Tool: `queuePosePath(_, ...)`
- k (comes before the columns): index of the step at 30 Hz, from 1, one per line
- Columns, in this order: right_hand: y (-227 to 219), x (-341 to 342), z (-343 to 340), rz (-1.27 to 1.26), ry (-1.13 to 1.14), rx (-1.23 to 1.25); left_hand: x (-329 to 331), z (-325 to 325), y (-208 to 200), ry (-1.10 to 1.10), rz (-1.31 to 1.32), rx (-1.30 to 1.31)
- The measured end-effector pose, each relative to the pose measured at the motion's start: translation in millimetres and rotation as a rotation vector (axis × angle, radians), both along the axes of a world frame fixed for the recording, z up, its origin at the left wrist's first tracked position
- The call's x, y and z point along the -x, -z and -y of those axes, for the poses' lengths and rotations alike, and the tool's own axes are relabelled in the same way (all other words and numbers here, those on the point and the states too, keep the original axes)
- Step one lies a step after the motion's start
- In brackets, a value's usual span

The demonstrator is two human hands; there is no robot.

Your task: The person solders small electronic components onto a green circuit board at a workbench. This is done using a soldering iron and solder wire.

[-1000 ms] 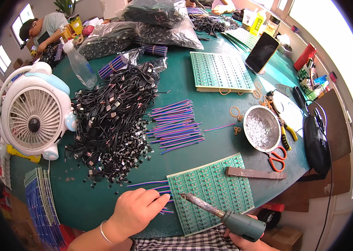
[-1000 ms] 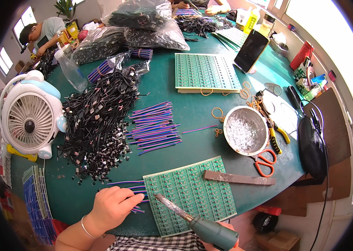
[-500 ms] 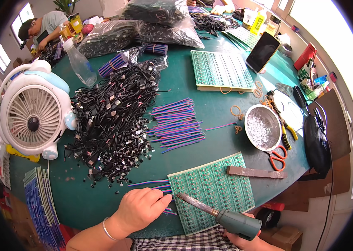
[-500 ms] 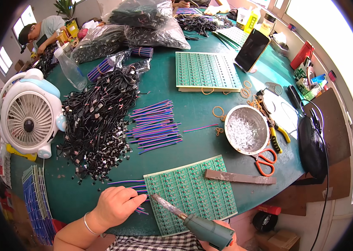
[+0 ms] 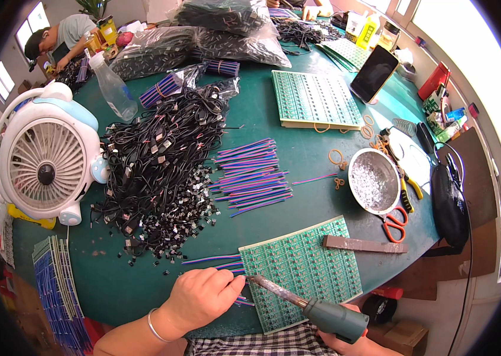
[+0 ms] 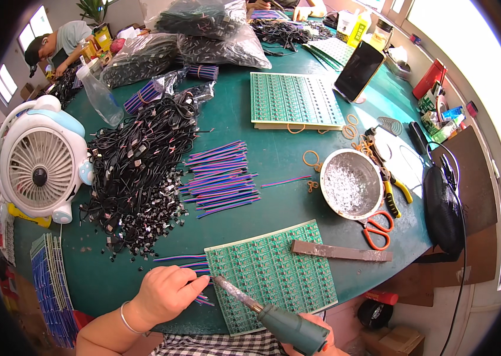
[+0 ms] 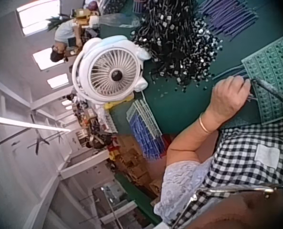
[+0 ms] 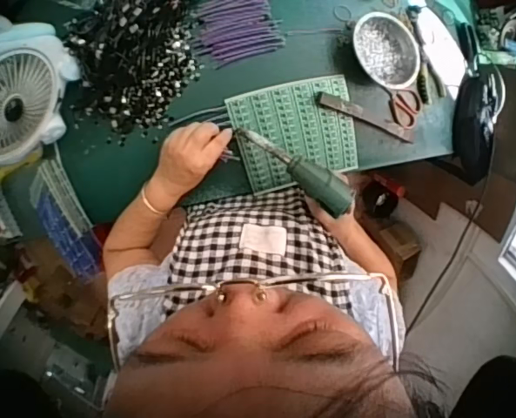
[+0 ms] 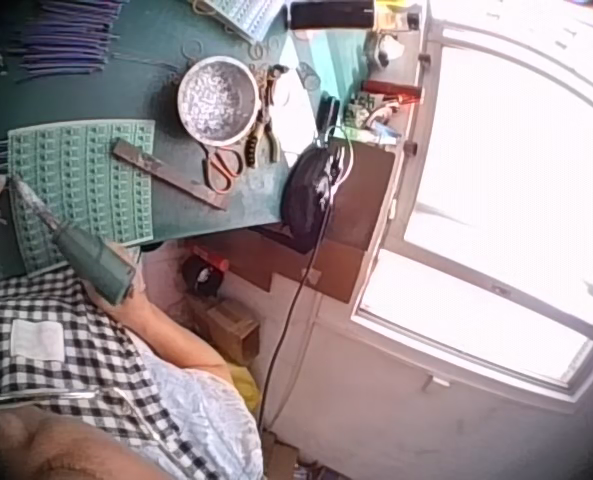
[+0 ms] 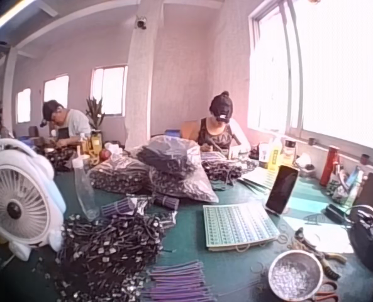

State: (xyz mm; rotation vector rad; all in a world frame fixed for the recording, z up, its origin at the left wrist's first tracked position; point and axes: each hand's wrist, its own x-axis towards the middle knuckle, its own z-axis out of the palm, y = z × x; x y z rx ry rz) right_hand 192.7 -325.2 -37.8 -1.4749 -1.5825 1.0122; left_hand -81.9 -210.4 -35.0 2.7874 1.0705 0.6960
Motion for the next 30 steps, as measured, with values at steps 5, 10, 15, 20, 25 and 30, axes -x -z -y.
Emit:
queuePosePath(5, -1.5, -25.1, 3.9, 0.378, -0.001, -0.147, 0.1, 2.1, -0.8, -0.001, -0.014, 0.002)
queuePosePath(10, -39.8, -43.0, -21.3, -0.353, 0.538, -0.072, -0.6, 1.2, -0.9, 0.003, -0.019, 0.002)
queuePosePath(15, -36.7, -90.9, -60.5, 0.071, 0.659, -0.193, 0.0, 1.1, -0.2, -0.005, -0.003, -0.012)
queuePosePath(20, -39.8, -66.1, -44.0, -0.266, 0.679, -0.223, 0.5, 2.7, 2.5, 0.001, -0.009, -0.019)
queuePosePath(25, -33.1, -45.2, -11.6, -0.492, 0.354, 0.132, 2.9, 2.5, -0.8, 0.005, -0.035, 0.011)
queuePosePath(30, -19.5, -24.7, 5.6, -0.640, 0.308, 0.306, 0.6, 1.7, -2.0, 0.009, -0.013, 0.000)
